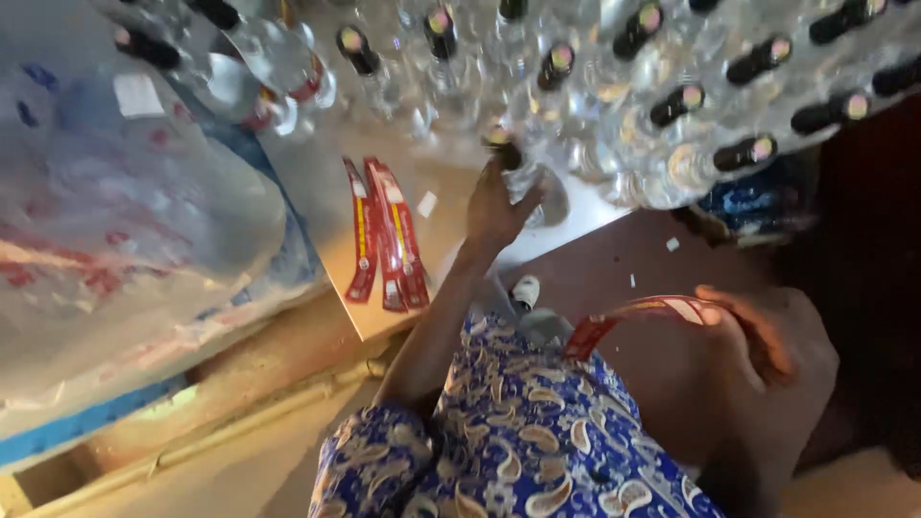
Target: Manually applying adhesive labels to clear bottles
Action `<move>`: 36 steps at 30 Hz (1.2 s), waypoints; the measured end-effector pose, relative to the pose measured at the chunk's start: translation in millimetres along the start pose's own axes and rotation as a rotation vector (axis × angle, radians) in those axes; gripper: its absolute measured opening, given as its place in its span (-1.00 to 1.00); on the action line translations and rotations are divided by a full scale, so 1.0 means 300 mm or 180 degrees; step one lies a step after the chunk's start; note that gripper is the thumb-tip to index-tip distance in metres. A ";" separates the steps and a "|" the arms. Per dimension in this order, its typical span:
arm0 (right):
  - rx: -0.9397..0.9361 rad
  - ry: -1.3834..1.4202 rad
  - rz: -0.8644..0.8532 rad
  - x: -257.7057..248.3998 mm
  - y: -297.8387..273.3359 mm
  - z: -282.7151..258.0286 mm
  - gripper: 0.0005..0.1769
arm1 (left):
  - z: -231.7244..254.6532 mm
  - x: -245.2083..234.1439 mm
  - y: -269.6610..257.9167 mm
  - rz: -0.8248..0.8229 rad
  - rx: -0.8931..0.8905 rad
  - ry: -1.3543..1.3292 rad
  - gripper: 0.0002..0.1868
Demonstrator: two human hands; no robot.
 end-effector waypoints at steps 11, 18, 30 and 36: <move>0.1653 0.4327 -0.0177 0.568 0.169 0.335 -0.84 | -0.332 -0.045 -0.101 -0.1532 -0.1874 0.0237 -0.01; 0.2216 0.5036 -0.0863 0.778 0.167 0.477 -0.78 | -0.424 0.073 -0.083 -0.1315 -0.1793 0.0198 -0.02; 0.3015 0.5016 -0.0608 1.190 0.066 0.730 -0.87 | -0.087 -0.042 -0.407 -0.0916 -0.2077 -0.1373 0.58; 0.2609 0.4303 -0.0660 1.124 0.055 0.737 -0.84 | -0.230 0.032 -0.549 0.0693 -0.3444 -0.0949 -0.58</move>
Point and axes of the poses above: each hand's wrist, its own y-axis towards the middle knuckle, its own x-axis out of the palm, z = x × y, the point moved 3 cm from there along y, towards the middle knuckle, and after that the axes turned 12 degrees about x, right-handed, at the moved point
